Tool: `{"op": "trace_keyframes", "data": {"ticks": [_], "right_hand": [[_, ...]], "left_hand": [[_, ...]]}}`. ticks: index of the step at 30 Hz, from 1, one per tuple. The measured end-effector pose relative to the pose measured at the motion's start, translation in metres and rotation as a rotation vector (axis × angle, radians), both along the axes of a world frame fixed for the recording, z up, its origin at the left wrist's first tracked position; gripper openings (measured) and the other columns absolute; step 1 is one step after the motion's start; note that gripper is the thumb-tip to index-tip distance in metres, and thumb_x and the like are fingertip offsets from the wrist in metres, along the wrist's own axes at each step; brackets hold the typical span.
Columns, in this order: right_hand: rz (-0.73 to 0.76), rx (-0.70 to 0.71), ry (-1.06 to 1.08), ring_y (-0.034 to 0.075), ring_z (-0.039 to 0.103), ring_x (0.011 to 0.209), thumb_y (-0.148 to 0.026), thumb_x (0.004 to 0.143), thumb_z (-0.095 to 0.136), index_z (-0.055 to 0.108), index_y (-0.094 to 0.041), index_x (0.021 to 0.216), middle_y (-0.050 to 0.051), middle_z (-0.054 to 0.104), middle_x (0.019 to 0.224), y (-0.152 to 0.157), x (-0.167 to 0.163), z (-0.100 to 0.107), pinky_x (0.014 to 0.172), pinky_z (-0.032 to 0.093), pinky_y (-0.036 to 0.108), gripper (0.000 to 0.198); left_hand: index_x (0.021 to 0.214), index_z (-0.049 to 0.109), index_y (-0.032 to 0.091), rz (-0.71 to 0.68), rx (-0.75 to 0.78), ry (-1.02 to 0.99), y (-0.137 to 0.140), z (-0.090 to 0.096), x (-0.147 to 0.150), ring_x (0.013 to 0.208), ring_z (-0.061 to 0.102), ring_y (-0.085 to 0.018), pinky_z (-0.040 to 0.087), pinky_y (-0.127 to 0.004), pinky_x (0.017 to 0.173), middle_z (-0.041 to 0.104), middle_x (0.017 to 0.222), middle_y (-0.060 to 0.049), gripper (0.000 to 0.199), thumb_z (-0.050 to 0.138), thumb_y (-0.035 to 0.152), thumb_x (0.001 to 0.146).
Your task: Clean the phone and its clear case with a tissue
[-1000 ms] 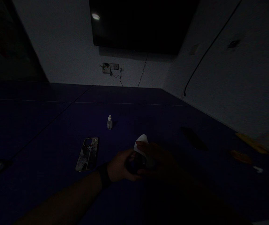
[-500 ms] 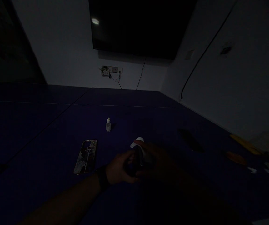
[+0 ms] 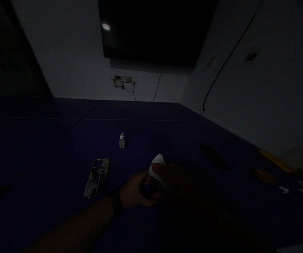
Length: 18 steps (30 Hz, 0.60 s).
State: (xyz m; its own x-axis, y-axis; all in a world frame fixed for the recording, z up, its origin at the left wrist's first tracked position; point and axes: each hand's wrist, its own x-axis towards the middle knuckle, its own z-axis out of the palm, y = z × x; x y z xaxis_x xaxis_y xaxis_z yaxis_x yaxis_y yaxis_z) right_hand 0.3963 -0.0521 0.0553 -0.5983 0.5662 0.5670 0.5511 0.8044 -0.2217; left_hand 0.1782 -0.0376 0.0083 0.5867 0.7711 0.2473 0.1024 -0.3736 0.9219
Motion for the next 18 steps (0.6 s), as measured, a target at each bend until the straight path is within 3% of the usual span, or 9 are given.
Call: {"op": "trace_keyframes", "data": {"ticks": [3,7,10,14,18], "right_hand": [[-0.070,-0.230,0.102,0.034,0.061,0.121,-0.056,0.069,0.082,0.043,-0.028,0.149,0.012,0.061,0.137,0.002,-0.002,0.001,0.098,0.052,0.046,0.093],[-0.039,-0.376,0.209,0.030,0.069,0.103,-0.055,0.068,0.082,0.047,-0.027,0.145,0.011,0.068,0.122,-0.001,-0.004,0.000,0.086,0.057,0.039,0.089],[-0.018,-0.264,0.215,0.028,0.071,0.101,-0.055,0.072,0.080,0.047,-0.025,0.146,0.011,0.070,0.121,-0.004,-0.004,-0.002,0.083,0.059,0.036,0.085],[0.014,0.013,0.166,0.028,0.068,0.111,-0.047,0.085,0.071,0.054,-0.026,0.139,0.011,0.069,0.127,-0.003,-0.002,-0.016,0.097,0.054,0.040,0.060],[0.032,0.101,0.088,0.021,0.072,0.104,-0.031,0.095,0.059,0.059,-0.032,0.135,0.004,0.075,0.116,-0.008,0.003,-0.037,0.093,0.056,0.035,0.040]], "left_hand": [[0.127,0.057,0.019,-0.013,-0.004,-0.028,0.001,0.000,0.001,0.106,0.065,-0.027,0.052,-0.039,0.094,0.069,0.115,-0.006,0.074,0.088,0.030,0.061],[0.134,0.053,0.021,-0.053,-0.002,-0.084,0.001,-0.001,0.002,0.114,0.064,-0.028,0.050,-0.040,0.099,0.067,0.123,-0.007,0.081,0.088,0.026,0.061],[0.134,0.052,0.022,-0.070,-0.013,-0.077,0.001,-0.003,0.001,0.119,0.061,-0.029,0.048,-0.041,0.103,0.067,0.126,-0.007,0.081,0.088,0.027,0.062],[0.128,0.057,0.019,-0.021,-0.034,-0.030,-0.001,-0.003,0.001,0.112,0.063,-0.029,0.050,-0.041,0.099,0.069,0.120,-0.007,0.075,0.088,0.031,0.061],[0.120,0.060,0.018,0.002,-0.057,-0.034,-0.004,0.001,0.001,0.104,0.064,-0.026,0.052,-0.039,0.093,0.070,0.109,-0.004,0.067,0.087,0.027,0.058]]}}
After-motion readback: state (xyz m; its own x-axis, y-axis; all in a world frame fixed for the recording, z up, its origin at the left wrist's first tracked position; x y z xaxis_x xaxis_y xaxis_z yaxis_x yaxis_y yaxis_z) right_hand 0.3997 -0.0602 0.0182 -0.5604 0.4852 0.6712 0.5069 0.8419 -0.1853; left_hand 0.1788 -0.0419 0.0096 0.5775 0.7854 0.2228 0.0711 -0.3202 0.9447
